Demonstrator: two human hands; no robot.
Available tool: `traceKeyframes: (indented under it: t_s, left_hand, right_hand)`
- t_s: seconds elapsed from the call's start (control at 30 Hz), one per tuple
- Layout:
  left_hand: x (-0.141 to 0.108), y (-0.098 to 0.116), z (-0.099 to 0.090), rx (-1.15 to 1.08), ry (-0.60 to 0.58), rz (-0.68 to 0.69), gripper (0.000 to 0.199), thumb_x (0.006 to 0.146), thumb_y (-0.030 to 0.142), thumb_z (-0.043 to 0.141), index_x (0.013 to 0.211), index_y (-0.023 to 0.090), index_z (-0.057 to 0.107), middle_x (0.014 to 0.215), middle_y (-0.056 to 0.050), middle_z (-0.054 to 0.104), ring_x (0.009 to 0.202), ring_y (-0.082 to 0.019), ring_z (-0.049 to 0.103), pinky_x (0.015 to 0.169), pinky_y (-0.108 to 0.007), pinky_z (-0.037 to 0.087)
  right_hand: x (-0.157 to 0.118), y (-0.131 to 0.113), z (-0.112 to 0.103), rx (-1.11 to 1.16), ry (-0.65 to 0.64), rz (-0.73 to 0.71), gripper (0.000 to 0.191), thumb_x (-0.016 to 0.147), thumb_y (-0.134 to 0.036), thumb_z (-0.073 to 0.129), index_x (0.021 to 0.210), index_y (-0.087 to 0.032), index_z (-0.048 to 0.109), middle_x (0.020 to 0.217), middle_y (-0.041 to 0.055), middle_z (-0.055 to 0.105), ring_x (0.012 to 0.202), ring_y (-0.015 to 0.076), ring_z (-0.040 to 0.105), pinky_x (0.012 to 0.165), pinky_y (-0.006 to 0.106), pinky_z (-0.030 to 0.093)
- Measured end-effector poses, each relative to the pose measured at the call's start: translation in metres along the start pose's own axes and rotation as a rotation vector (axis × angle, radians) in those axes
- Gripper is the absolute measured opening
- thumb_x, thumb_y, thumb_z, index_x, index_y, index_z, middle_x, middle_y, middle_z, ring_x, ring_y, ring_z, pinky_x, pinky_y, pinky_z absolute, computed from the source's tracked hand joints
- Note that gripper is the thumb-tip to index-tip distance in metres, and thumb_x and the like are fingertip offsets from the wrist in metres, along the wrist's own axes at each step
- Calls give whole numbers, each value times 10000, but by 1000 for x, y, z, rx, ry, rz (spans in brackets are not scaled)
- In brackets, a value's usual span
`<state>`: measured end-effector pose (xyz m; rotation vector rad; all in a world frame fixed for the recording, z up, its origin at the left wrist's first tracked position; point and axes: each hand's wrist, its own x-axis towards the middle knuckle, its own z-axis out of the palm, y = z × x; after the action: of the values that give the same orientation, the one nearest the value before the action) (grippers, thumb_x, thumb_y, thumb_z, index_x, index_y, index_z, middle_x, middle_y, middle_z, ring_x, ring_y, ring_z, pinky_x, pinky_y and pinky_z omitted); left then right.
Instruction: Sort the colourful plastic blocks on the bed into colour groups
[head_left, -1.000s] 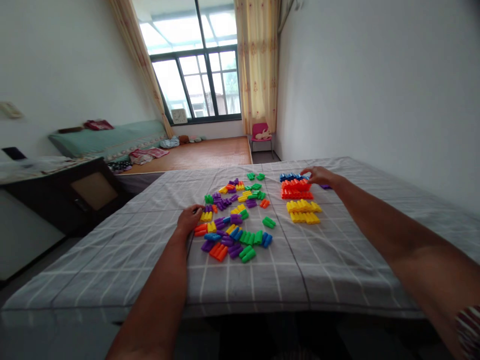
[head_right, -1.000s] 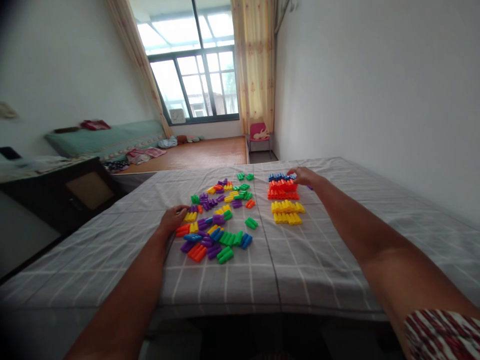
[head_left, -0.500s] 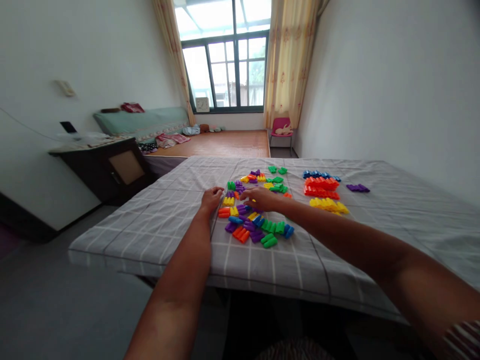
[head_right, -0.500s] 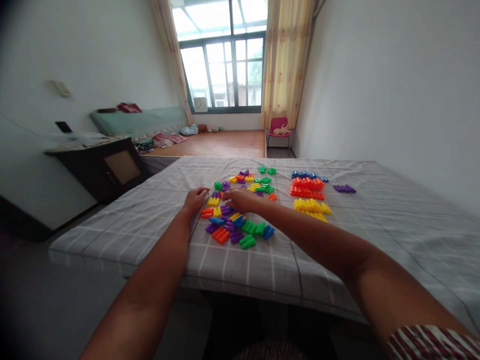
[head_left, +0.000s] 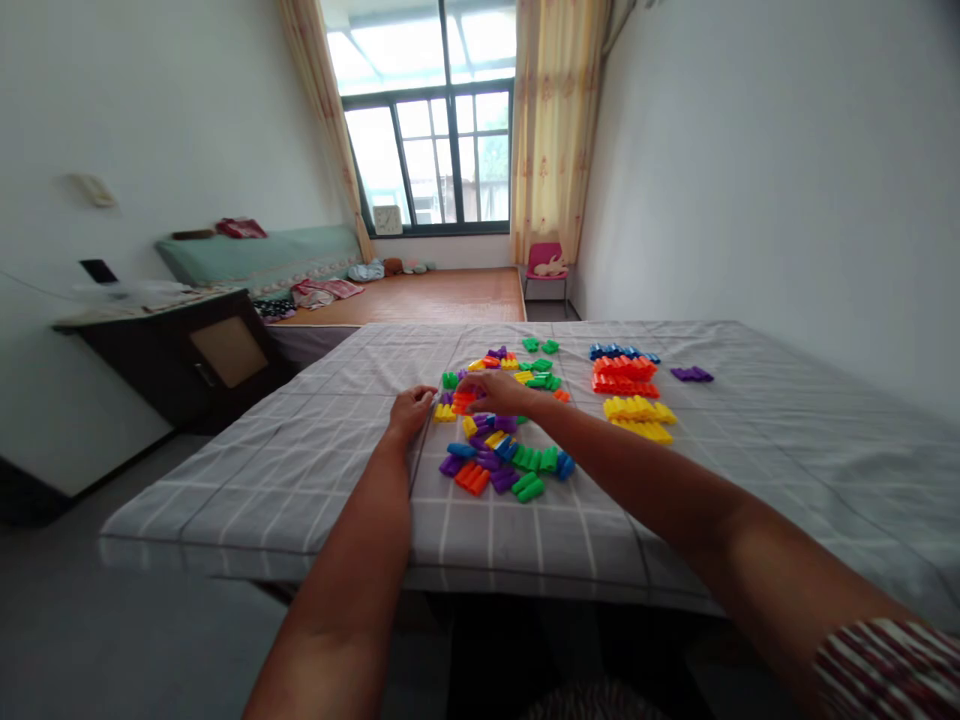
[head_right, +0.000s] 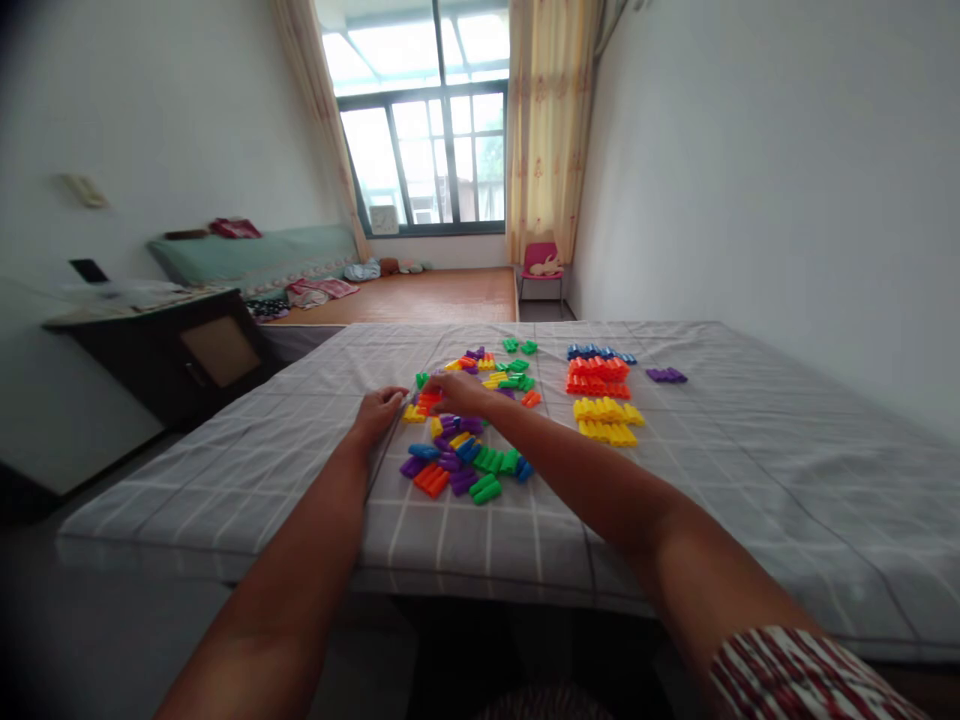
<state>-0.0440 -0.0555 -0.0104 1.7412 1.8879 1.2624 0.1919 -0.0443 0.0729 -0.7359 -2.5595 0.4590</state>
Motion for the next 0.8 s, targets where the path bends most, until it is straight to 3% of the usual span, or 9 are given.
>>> traceKeyframes:
  t_s: [0.1,0.27,0.43,0.57,0.8]
  left_hand:
    - [1,1,-1,52,-27,-17,391,771,360,491,982,135,733,895,-65,744,813,-196,661,727,-259,487]
    - [2,5,-4,112,-65,-24,390,776,369,491,998,156,731,908,-55,748,852,-200,666,730,-254,490]
    - [1,13,-6,156,-74,-12,387,769,361,490,983,157,739,904,-55,748,847,-199,670,716,-247,490]
    - [0,17,-8,191,-71,-27,387,762,360,489,979,161,741,910,-49,749,860,-206,670,720,-249,492]
    - [-1,13,-7,193,-70,-8,388,775,377,482,981,170,738,918,-46,747,855,-200,673,735,-247,490]
  right_hand:
    - [-29,36,-35,40,121,97,304,751,-206,699,1051,-158,687,1009,68,706,894,185,646,799,297,493]
    - [-96,127,-95,162,290,392,318,796,-306,642,1064,-138,676,1018,80,715,881,175,657,759,261,502]
    - [-151,198,-146,-52,476,799,392,767,-439,653,1000,-126,686,902,97,726,765,179,663,634,245,484]
    - [-162,215,-156,-277,411,895,376,756,-479,640,920,-148,707,875,81,727,769,182,662,630,243,461]
    - [-146,201,-143,-480,256,966,427,749,-570,582,926,-204,713,899,77,724,842,219,656,629,265,434]
